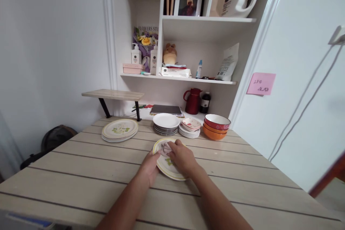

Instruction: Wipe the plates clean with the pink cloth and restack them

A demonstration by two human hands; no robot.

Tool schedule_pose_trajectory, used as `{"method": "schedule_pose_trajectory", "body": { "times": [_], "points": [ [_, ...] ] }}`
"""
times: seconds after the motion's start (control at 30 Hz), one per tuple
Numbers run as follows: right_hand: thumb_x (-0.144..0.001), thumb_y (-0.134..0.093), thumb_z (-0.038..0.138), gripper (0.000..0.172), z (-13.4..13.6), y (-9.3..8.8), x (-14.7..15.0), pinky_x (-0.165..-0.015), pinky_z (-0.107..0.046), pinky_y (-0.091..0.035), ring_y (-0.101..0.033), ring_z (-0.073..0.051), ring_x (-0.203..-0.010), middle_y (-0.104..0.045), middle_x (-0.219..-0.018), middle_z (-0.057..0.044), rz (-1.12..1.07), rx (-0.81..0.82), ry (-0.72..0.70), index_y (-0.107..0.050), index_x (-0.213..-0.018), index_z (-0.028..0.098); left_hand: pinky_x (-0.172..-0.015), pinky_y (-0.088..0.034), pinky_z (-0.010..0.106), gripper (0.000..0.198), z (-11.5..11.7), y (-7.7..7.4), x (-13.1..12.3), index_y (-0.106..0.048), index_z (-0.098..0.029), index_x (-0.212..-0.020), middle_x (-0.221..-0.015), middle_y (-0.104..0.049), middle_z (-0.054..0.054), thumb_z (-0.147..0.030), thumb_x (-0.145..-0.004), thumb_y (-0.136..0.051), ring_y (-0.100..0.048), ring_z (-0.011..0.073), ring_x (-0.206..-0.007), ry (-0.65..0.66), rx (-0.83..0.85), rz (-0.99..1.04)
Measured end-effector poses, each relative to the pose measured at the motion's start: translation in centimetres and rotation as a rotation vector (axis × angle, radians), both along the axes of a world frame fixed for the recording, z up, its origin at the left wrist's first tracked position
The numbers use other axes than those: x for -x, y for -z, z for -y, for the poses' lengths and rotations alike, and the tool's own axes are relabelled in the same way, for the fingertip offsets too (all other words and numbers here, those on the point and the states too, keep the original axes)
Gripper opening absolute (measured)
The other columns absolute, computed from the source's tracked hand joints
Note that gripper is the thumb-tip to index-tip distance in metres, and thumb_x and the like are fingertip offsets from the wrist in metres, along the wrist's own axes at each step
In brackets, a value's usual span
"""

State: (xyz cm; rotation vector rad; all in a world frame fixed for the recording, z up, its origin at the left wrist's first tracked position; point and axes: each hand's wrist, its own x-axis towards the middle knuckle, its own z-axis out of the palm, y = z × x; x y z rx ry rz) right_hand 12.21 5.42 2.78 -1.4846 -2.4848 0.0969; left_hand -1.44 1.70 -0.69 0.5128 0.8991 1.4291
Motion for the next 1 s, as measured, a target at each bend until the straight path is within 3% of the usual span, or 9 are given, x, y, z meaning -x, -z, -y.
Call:
{"method": "schedule_pose_trajectory", "body": {
  "times": [0.17, 0.27, 0.5, 0.67, 0.83, 1.0],
  "points": [
    [-0.092, -0.043, 0.029, 0.028, -2.1, 0.0, -1.8, -0.062, -0.026, -0.033, -0.06, -0.019, -0.095, -0.054, -0.114, -0.006, 0.051, 0.038, 0.171, -0.055, -0.118, 0.032, -0.084, -0.055, 0.036, 0.031, 0.1, 0.0, 0.1, -0.062, -0.01, -0.112, -0.1, -0.074, 0.017, -0.012, -0.081, -0.06, -0.071, 0.0246, -0.09, -0.006, 0.007, -0.001],
    [-0.088, -0.047, 0.025, 0.026, -2.2, -0.5, -4.0, -0.061, -0.026, -0.033, -0.061, -0.021, -0.093, -0.056, -0.111, -0.007, 0.095, 0.075, 0.203, -0.06, -0.11, 0.03, -0.085, -0.054, 0.036, 0.03, 0.2, 0.0, 0.2, -0.062, -0.01, -0.112, -0.1, -0.074, 0.017, -0.013, -0.082, -0.061, -0.071, 0.0247, -0.092, -0.009, 0.006, 0.002],
    [-0.076, -0.055, 0.021, 0.018, 1.1, -1.5, -6.5, -0.063, -0.028, -0.032, -0.061, -0.021, -0.083, -0.06, -0.1, -0.006, 0.164, 0.137, 0.029, -0.065, -0.09, 0.024, -0.085, -0.055, 0.04, 0.031, 0.1, 0.5, 0.3, -0.061, -0.01, -0.114, -0.099, -0.074, 0.018, -0.018, -0.084, -0.06, -0.071, 0.0264, -0.091, -0.003, 0.027, -0.004],
    [-0.074, -0.053, 0.018, 0.026, 2.1, -1.9, -5.2, -0.071, -0.027, -0.035, -0.058, -0.019, -0.087, -0.06, -0.102, -0.005, 0.059, 0.171, -0.185, -0.062, -0.098, 0.022, -0.084, -0.055, 0.04, 0.033, 0.0, 0.5, 0.2, -0.059, -0.009, -0.119, -0.1, -0.074, 0.018, -0.022, -0.089, -0.054, -0.071, 0.0261, -0.091, 0.007, 0.029, -0.01],
    [-0.076, -0.055, 0.019, 0.024, 2.5, -1.4, -2.6, -0.078, -0.025, -0.036, -0.055, -0.018, -0.092, -0.059, -0.105, -0.003, -0.053, 0.181, -0.398, -0.06, -0.099, 0.022, -0.085, -0.054, 0.038, 0.041, 0.2, -0.1, 0.0, -0.062, -0.01, -0.118, -0.105, -0.073, 0.017, -0.039, -0.093, -0.047, -0.07, 0.0252, -0.094, 0.038, 0.002, 0.059],
    [-0.086, -0.048, 0.025, 0.025, 2.6, -0.8, 0.9, -0.072, -0.027, -0.035, -0.057, -0.018, -0.089, -0.059, -0.106, -0.004, -0.072, 0.025, -0.23, -0.058, -0.109, 0.025, -0.085, -0.054, 0.036, 0.054, 0.3, -0.3, 0.0, -0.063, -0.011, -0.116, -0.104, -0.073, 0.017, -0.054, -0.091, -0.04, -0.07, 0.0242, -0.095, 0.027, -0.004, 0.041]
  ]
}}
